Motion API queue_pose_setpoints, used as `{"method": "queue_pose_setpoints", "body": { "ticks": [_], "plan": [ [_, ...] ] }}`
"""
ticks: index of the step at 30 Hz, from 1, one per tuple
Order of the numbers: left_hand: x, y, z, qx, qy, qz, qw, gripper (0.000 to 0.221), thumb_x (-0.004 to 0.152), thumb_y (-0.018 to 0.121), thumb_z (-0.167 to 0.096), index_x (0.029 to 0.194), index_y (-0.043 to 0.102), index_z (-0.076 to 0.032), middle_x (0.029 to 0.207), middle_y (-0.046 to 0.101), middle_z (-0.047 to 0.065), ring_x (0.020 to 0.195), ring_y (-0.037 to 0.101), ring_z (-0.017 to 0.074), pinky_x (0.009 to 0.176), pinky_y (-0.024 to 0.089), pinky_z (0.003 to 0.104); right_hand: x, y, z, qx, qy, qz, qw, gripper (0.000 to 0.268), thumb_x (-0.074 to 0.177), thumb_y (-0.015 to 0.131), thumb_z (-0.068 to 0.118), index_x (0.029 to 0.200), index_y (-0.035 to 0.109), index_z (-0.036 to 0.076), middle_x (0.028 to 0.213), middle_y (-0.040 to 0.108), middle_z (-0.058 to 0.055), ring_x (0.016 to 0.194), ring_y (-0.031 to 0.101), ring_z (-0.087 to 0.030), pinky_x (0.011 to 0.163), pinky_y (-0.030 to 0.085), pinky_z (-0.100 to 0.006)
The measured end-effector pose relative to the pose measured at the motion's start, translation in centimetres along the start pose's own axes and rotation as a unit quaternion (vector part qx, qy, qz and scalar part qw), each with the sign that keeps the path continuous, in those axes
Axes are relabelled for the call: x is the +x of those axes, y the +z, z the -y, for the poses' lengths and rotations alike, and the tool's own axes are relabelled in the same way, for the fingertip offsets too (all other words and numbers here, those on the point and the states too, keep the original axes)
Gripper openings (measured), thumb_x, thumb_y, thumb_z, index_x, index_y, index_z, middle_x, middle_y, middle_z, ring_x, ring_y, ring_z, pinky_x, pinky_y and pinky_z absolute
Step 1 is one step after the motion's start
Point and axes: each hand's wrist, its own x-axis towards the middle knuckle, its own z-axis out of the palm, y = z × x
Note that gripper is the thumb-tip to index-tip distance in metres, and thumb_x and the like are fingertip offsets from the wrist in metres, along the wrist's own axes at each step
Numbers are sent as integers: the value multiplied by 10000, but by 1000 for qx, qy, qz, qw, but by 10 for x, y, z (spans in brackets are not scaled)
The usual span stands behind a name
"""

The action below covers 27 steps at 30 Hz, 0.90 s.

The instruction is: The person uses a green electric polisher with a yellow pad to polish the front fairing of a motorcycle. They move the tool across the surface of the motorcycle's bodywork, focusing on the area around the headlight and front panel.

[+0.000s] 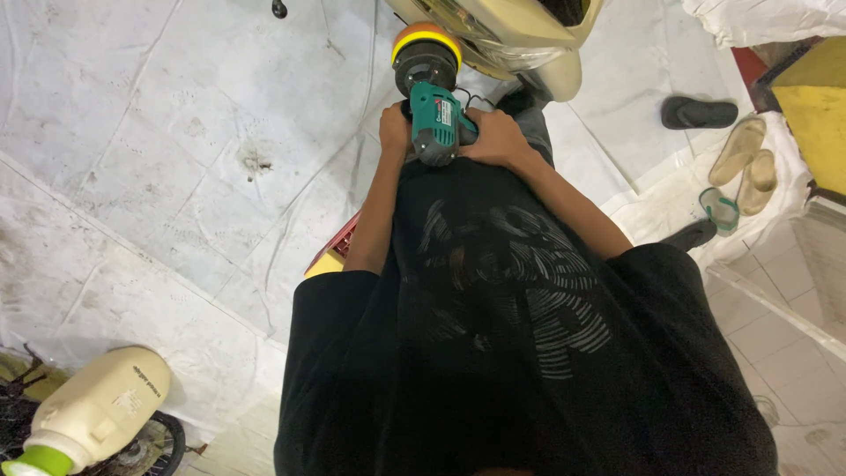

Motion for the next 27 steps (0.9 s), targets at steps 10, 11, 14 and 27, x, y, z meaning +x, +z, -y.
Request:
{"method": "queue_pose_setpoints", "body": {
  "ticks": [10,11,14,27],
  "plan": [
    [-2,24,17,26,-42,30,998,230,852,674,-196,1025,777,-85,959,726,269,921,692,470,804,555,535,-6,4,-7,-10,18,21,1000,753,685,821,583,1192,701,40,934,702,-311,899,684,-494,818,541,-538],
    [-4,24,14,28,-32,12,999,255,834,690,-201,1039,765,-69,951,715,285,905,684,479,784,547,541,-7,3,-7,-9,31,28,999,734,685,816,579,1170,701,40,919,704,-306,895,686,-490,816,541,-538],
    [-9,23,9,23,-21,1,1000,288,819,702,-211,1057,759,-60,951,710,296,897,677,485,777,543,544,-10,4,-9,-9,43,32,998,704,683,820,576,1128,704,42,907,705,-298,885,686,-488,807,541,-538],
    [-11,62,34,32,-21,69,997,207,836,649,-161,971,734,-29,924,707,300,913,681,494,817,541,558,-22,8,-24,-21,40,26,999,677,699,831,534,1116,679,24,902,695,-308,881,677,-496,800,529,-553]
  ]
}}
